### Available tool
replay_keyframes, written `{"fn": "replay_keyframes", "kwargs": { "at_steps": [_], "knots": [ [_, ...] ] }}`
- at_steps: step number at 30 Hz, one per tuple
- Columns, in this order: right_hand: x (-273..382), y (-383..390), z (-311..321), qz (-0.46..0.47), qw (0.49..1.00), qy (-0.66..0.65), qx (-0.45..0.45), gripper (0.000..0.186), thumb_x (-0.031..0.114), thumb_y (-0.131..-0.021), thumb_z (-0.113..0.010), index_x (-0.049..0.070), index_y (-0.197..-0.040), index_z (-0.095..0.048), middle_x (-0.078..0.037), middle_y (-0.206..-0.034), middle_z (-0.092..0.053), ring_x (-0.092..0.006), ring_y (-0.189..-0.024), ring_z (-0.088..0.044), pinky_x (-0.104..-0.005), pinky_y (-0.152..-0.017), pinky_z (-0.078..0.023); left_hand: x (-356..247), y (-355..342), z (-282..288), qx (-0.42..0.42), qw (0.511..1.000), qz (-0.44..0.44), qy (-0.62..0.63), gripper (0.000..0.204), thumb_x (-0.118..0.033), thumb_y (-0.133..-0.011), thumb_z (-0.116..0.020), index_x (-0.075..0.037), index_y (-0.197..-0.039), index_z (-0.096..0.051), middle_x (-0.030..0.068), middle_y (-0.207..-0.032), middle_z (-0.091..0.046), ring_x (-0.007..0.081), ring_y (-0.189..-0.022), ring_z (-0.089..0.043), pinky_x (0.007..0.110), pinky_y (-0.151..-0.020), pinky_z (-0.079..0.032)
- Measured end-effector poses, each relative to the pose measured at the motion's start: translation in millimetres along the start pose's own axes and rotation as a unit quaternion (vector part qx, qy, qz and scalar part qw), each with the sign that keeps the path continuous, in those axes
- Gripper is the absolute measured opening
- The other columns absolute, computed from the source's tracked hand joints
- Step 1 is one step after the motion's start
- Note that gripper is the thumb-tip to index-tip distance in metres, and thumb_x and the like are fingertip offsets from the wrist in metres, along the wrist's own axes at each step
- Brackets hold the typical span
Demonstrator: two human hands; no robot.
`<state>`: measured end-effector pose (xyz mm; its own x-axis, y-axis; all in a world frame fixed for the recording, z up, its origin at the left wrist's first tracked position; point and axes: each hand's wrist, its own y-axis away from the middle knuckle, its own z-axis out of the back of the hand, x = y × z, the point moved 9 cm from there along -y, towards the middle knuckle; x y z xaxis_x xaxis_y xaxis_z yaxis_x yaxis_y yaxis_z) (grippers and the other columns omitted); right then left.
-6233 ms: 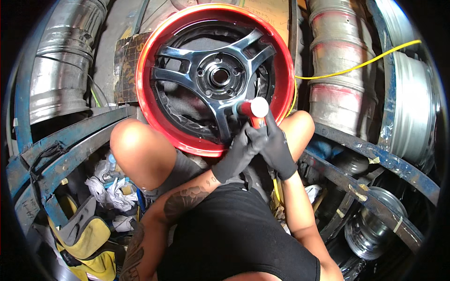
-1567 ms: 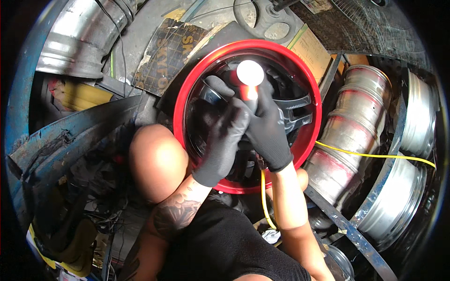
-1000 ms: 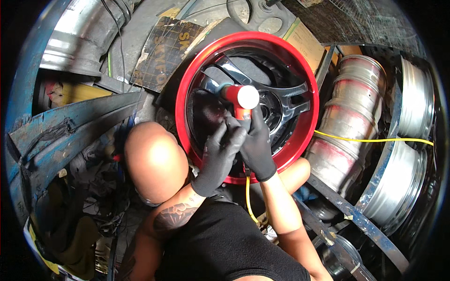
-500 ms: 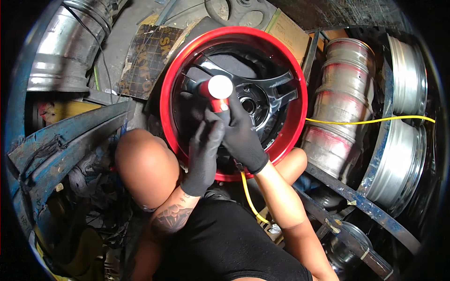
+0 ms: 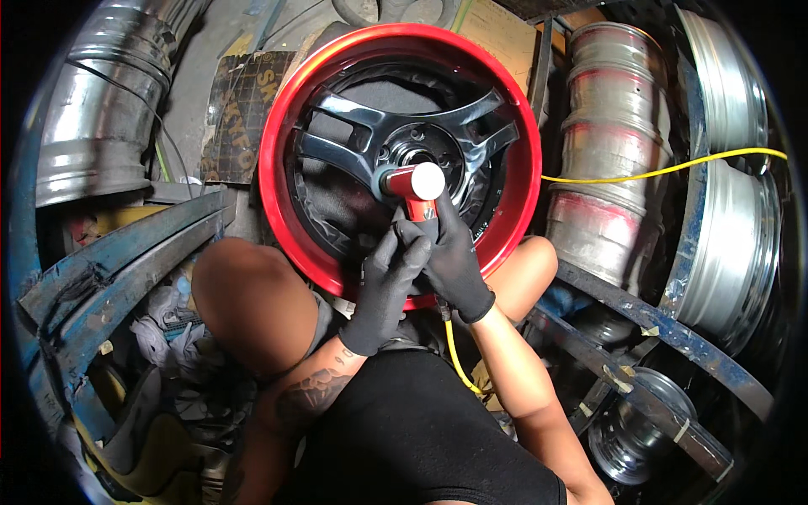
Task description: Polishing a car wheel rim using a hand-held power buffer.
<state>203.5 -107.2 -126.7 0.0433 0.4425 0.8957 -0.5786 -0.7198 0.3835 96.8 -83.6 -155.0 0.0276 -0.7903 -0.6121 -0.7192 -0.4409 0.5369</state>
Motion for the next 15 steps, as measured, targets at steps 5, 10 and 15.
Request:
{"fn": "replay_keyframes", "kwargs": {
  "at_steps": [5,10,15],
  "knots": [
    [0,-7,-7,-0.002,0.999,0.000,0.038,0.068,0.016,-0.101,-0.073,0.002,-0.160,-0.041,-0.015,-0.128,-0.067,-0.0175,-0.118,-0.063,-0.0346,-0.102,-0.051,-2,-8,4,-0.015,0.999,-0.028,-0.014,0.044,-0.033,-0.107,-0.064,-0.006,-0.141,-0.059,0.0019,-0.117,-0.064,0.0091,-0.108,-0.058,0.029,-0.094,-0.049],
    [17,-32,-3,0.113,0.990,0.053,-0.065,0.060,0.020,-0.101,-0.075,0.003,-0.153,-0.050,-0.011,-0.126,-0.069,-0.0147,-0.114,-0.063,-0.0332,-0.099,-0.053,-8,-33,2,0.000,0.997,-0.049,0.054,0.070,-0.036,-0.109,-0.062,-0.002,-0.164,-0.037,0.0119,-0.149,-0.055,0.0156,-0.137,-0.052,0.032,-0.114,-0.042],
    [16,-45,-2,0.089,0.995,0.021,-0.028,0.073,0.014,-0.101,-0.071,-0.002,-0.163,-0.036,-0.019,-0.146,-0.060,-0.0205,-0.133,-0.057,-0.0342,-0.112,-0.046,-24,-44,-2,0.011,0.995,-0.100,0.003,0.072,-0.038,-0.108,-0.062,0.000,-0.164,-0.036,0.0114,-0.148,-0.056,0.0164,-0.135,-0.052,0.033,-0.114,-0.042]
  ]
}}
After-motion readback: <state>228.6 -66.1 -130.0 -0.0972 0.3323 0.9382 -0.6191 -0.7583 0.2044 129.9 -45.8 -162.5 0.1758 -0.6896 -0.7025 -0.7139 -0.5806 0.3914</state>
